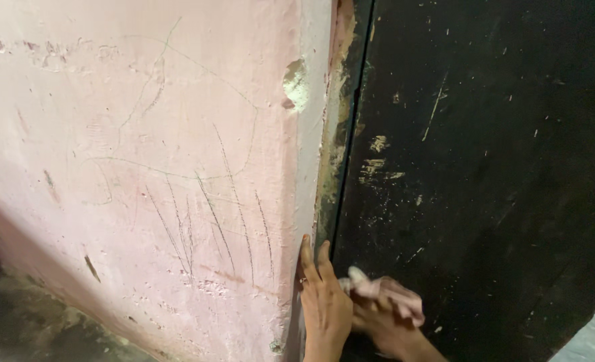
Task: The person wipes the surface of a dark wooden door with a pink cloth, rubbing the upper and lower sections repeatedly by hand.
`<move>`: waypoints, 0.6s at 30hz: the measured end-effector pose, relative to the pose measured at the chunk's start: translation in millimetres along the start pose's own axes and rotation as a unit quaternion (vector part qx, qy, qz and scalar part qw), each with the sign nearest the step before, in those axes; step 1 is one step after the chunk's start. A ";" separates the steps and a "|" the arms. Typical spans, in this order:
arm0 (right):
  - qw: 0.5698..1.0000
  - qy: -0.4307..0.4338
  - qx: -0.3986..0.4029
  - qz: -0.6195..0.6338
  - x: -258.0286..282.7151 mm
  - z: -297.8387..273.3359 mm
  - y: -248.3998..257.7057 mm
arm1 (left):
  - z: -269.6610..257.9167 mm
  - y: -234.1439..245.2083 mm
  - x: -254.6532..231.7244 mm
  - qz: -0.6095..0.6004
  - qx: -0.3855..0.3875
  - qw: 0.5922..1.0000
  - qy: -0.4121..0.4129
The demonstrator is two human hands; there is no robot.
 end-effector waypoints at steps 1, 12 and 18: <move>1.000 0.024 0.000 -0.004 6.8 -7.3 -9.9 | 0.8 0.7 -1.3 0.000 0.000 1.000 -0.001; 0.922 0.096 -0.252 -0.276 -61.9 -37.4 131.4 | -2.5 -8.0 -13.2 -0.020 0.014 0.999 0.024; 0.866 -0.249 -0.408 -0.148 -159.7 -111.3 233.6 | -4.5 -7.8 -22.2 0.008 -0.005 1.000 -0.003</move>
Point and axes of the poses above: each hand's wrist, its own z-axis towards the middle knuckle, its own y-axis out of the back of the hand, x = y × z, the point moved 7 cm from there along z, towards the middle knuckle, and after that the axes turned 6 degrees about y, right-handed, at the moved point
